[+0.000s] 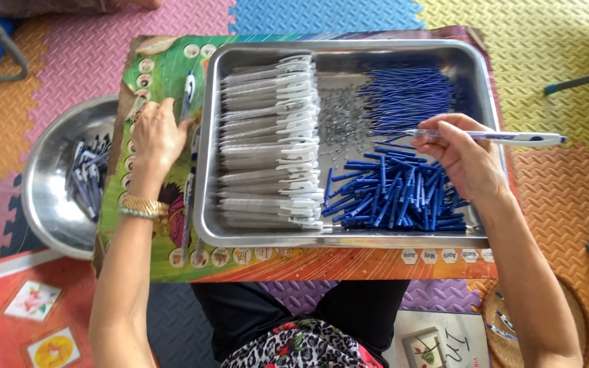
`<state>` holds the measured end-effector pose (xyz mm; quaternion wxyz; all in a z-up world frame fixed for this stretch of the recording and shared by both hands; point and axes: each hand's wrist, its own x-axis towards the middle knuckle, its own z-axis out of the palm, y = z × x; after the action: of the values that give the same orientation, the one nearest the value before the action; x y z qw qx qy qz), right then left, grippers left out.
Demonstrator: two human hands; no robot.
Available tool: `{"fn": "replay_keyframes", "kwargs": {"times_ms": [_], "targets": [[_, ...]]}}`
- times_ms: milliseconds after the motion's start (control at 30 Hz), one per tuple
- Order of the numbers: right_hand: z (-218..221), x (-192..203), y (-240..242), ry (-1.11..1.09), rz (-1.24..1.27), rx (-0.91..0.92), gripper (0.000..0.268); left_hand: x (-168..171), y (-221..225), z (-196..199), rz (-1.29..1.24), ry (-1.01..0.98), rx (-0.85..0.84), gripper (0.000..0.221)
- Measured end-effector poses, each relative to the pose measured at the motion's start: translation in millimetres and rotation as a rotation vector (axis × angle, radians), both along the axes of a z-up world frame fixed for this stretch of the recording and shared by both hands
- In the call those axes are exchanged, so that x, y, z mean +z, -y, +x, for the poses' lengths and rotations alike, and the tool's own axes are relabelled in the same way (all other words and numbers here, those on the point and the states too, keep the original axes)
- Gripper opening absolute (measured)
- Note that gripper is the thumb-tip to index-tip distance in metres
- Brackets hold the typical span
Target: The person assembles ballpoint pens by inserting blue ink cartridges and small springs into clear plastic pen barrels and then attaching white end caps.
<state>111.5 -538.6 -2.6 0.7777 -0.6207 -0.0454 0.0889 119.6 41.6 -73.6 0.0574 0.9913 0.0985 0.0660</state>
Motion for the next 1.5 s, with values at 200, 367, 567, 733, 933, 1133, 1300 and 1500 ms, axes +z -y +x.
{"fn": "replay_keyframes", "kwargs": {"times_ms": [200,367,567,733,933,1133,1300,1500], "targets": [[13,-16,26,-0.129,0.358,0.021,0.038,-6,-3,32,0.131,-0.167,0.042,0.024],[16,-27,28,-0.119,0.379,-0.010,0.025,12,-33,12,-0.422,0.040,0.040,0.030],[2,-23,10,-0.053,0.327,-0.066,0.023,128,74,-55,-1.367,0.102,-0.086,0.052],[-38,9,-48,0.014,0.204,-0.061,0.021,114,181,-76,-1.639,-0.113,-0.173,0.028],[-69,37,-92,0.203,-0.034,-0.064,0.018,96,237,-92,-1.838,-0.427,-0.429,0.051],[-75,28,-107,0.273,-0.137,-0.077,0.019,79,239,-91,-1.877,-0.455,-0.455,0.056],[-83,32,-112,0.293,-0.160,-0.105,0.016,72,241,-86,-1.901,-0.431,-0.414,0.058],[-85,34,-119,0.317,-0.194,-0.112,0.015,85,245,-90,-1.898,-0.433,-0.384,0.055]]}}
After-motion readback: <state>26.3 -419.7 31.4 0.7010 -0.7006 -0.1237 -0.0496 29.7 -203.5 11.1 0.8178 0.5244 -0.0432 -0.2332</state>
